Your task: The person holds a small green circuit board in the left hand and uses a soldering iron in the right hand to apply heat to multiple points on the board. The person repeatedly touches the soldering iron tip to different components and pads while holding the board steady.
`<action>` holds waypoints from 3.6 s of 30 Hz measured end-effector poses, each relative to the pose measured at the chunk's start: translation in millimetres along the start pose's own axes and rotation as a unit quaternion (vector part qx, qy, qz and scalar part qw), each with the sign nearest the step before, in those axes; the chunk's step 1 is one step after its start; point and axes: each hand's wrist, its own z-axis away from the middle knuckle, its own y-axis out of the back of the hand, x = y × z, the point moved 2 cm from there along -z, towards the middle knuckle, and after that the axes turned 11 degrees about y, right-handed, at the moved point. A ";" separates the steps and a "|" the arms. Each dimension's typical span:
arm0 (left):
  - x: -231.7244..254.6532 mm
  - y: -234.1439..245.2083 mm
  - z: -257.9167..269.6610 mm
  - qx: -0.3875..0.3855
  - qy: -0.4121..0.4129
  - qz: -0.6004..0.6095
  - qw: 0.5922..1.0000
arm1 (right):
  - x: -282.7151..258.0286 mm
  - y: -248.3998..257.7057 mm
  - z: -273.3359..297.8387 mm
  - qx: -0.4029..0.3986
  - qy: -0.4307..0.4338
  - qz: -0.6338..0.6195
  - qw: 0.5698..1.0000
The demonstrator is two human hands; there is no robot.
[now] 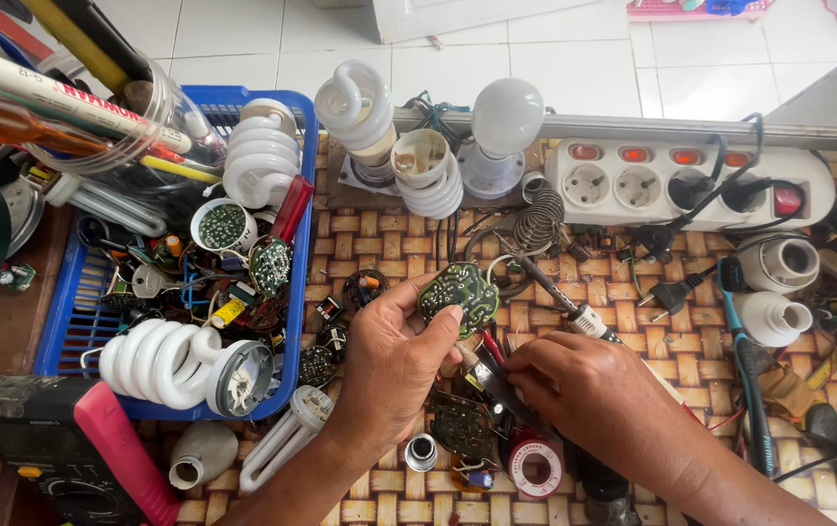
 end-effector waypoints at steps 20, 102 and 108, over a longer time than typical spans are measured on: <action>5.4 8.0 15.2 -0.008 -0.092 0.070 0.993 | -6.0 2.1 -5.3 0.014 -0.060 -0.031 0.998; -9.3 3.3 -9.7 0.085 -0.023 0.070 0.994 | 22.4 65.5 10.3 -0.126 -0.231 0.236 0.936; -3.3 6.7 -9.0 0.107 -0.008 0.074 0.991 | 35.4 48.4 14.7 -0.126 -0.193 0.262 0.937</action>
